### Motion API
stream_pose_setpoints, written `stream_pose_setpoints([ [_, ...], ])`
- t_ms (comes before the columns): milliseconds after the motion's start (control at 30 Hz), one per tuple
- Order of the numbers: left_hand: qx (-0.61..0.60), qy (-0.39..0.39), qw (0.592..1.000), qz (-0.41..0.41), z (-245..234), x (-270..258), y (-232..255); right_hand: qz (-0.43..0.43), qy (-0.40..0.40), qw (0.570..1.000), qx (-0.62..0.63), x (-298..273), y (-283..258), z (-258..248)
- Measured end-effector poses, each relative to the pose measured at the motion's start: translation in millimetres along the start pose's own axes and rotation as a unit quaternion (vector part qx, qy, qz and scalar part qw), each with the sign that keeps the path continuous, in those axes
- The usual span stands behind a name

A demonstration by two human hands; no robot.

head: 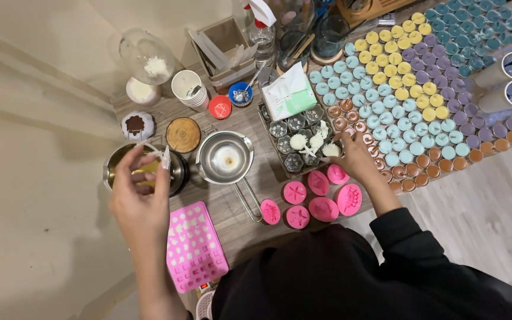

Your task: The person prepares candle molds by removing cured wax shapes from silicone molds and placing them into a metal tray.

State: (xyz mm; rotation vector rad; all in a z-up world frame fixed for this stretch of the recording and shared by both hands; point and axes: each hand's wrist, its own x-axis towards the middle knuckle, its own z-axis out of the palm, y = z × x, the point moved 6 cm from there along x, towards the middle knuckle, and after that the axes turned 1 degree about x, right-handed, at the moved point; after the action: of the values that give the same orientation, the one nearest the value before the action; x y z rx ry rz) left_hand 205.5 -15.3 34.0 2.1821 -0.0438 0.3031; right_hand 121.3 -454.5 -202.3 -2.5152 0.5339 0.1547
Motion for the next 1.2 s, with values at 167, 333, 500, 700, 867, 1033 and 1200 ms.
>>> stream_pose_setpoints([
  [167,0.02,0.014,1.0,-0.004,-5,-7,-4,-0.04,-0.014,0.999,-0.017,0,2,4],
  [333,0.017,0.068,0.997,0.008,-35,-3,-11,-0.034,-0.006,0.998,0.057,2,16,8],
  [500,0.048,0.143,0.989,-0.005,-75,-3,-26,-0.063,0.005,0.997,0.033,2,22,13],
  [700,0.045,0.18,0.982,-0.032,-94,-10,-45,-0.007,0.012,0.997,0.077,13,42,25],
  [867,0.02,0.172,0.983,-0.061,-92,-11,-55,0.069,-0.026,0.984,0.163,22,69,34],
  [1033,-0.003,0.176,0.98,-0.089,-96,-10,-61,0.173,-0.103,0.902,0.383,18,52,27],
  [1200,-0.021,0.173,0.975,-0.136,-97,-8,-71,0.043,-0.161,0.871,0.463,64,-123,-5],
])
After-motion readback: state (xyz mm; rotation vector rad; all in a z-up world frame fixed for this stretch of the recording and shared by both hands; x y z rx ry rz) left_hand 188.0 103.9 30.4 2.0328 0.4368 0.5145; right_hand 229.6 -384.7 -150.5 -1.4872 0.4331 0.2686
